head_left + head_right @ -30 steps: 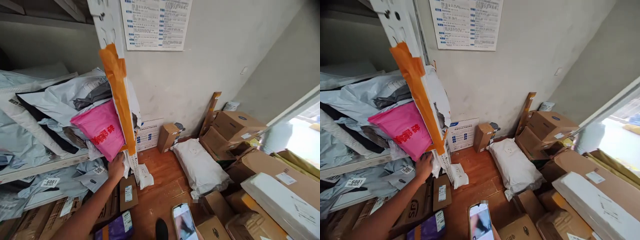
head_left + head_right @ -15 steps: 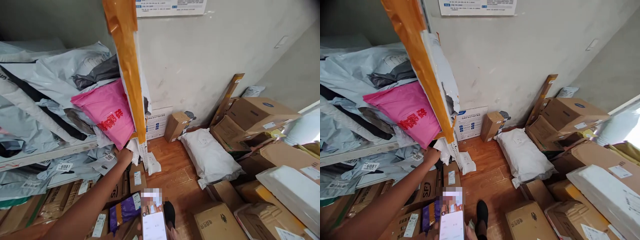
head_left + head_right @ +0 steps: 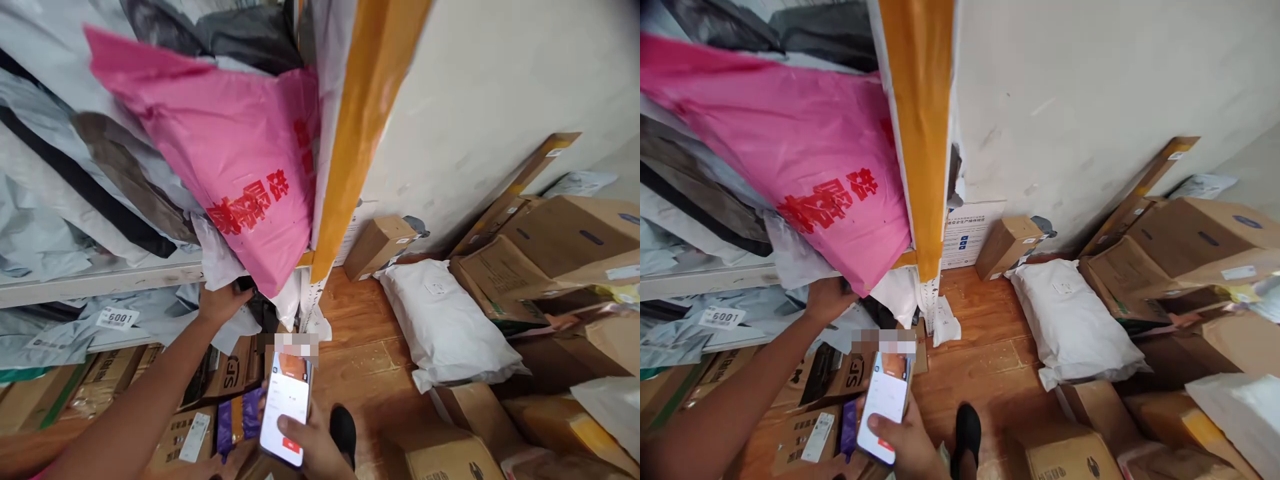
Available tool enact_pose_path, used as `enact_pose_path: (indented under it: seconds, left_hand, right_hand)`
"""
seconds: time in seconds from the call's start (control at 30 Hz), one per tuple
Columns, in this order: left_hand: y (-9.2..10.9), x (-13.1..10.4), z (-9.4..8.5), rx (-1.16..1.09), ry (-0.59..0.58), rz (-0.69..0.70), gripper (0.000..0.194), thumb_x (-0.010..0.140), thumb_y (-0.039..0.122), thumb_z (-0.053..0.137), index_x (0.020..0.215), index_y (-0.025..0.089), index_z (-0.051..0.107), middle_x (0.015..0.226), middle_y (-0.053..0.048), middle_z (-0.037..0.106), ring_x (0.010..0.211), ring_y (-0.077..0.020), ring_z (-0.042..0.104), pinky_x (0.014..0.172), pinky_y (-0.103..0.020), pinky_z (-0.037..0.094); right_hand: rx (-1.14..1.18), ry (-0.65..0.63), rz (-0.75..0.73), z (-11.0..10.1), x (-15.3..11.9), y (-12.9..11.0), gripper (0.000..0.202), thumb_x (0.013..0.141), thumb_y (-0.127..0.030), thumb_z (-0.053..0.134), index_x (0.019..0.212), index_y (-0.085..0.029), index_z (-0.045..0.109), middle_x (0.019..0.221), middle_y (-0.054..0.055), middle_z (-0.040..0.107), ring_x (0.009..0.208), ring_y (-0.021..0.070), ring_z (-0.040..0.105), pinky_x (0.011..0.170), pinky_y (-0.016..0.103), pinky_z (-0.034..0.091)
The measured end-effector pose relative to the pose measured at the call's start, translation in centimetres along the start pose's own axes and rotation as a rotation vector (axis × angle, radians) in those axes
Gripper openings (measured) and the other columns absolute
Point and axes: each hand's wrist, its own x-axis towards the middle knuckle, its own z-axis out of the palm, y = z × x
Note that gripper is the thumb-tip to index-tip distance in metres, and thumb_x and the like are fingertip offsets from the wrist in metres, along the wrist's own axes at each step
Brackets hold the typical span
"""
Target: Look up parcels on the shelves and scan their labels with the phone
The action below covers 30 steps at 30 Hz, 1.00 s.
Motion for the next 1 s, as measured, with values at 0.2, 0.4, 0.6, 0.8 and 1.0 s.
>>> enact_pose_path:
  seconds: [0.2,0.4,0.6,0.8,1.0]
  left_hand:
    - [-1.5,2.1,1.3,-0.102,0.098,0.104,0.041,0.086,0.048,0.038,0.077,0.019,0.066,0.085,-0.011,0.071,0.095,-0.0332,0.062,0.096,-0.047,0.041]
    - [-3.4,0.0,0.6,-0.248,0.192,0.387,0.034,0.089,0.038,0.045,0.060,0.022,0.054,0.054,0.001,0.054,0.063,-0.0198,0.054,0.072,-0.033,0.043]
    - [-3.2,-1.9,1.4,-0.206,0.362,0.307,0.022,0.084,0.032,0.056,0.064,0.023,0.053,0.056,0.001,0.047,0.070,-0.0216,0.053,0.065,-0.032,0.040]
    - [1.6,-3.4,-0.3,-0.283,0.478,0.110,0.029,0.082,0.031,0.062,0.109,0.023,0.055,0.097,-0.007,0.053,0.101,-0.0272,0.053,0.086,-0.041,0.045]
    - [5.4,-3.5,0.1,0.007,0.420,0.290,0.042,0.083,0.041,0.059,0.119,0.020,0.055,0.111,-0.014,0.061,0.105,-0.0328,0.056,0.095,-0.051,0.038]
  right_hand:
    - [0.024,-0.075,-0.344,4.1,11.4,1.8,0.058,0.060,-0.035,0.087,0.111,-0.023,0.063,0.095,0.002,0.077,0.083,0.0163,0.068,0.077,0.030,0.051]
    - [0.270,0.080,-0.444,5.1,14.2,0.1,0.060,0.055,-0.031,0.089,0.108,-0.024,0.062,0.092,0.003,0.079,0.077,0.0171,0.072,0.071,0.031,0.057]
    - [0.176,0.115,-0.486,3.9,14.5,-1.3,0.063,0.056,-0.030,0.089,0.112,-0.022,0.061,0.095,0.005,0.079,0.081,0.0166,0.072,0.072,0.029,0.057]
    - [-0.008,0.088,-0.459,1.9,13.0,-0.8,0.057,0.060,-0.033,0.087,0.110,-0.022,0.063,0.098,0.006,0.079,0.084,0.0192,0.072,0.075,0.031,0.056]
    - [-0.140,0.205,-0.421,-0.8,8.9,2.0,0.049,0.059,-0.038,0.088,0.100,-0.021,0.068,0.100,0.008,0.078,0.089,0.0228,0.072,0.082,0.035,0.056]
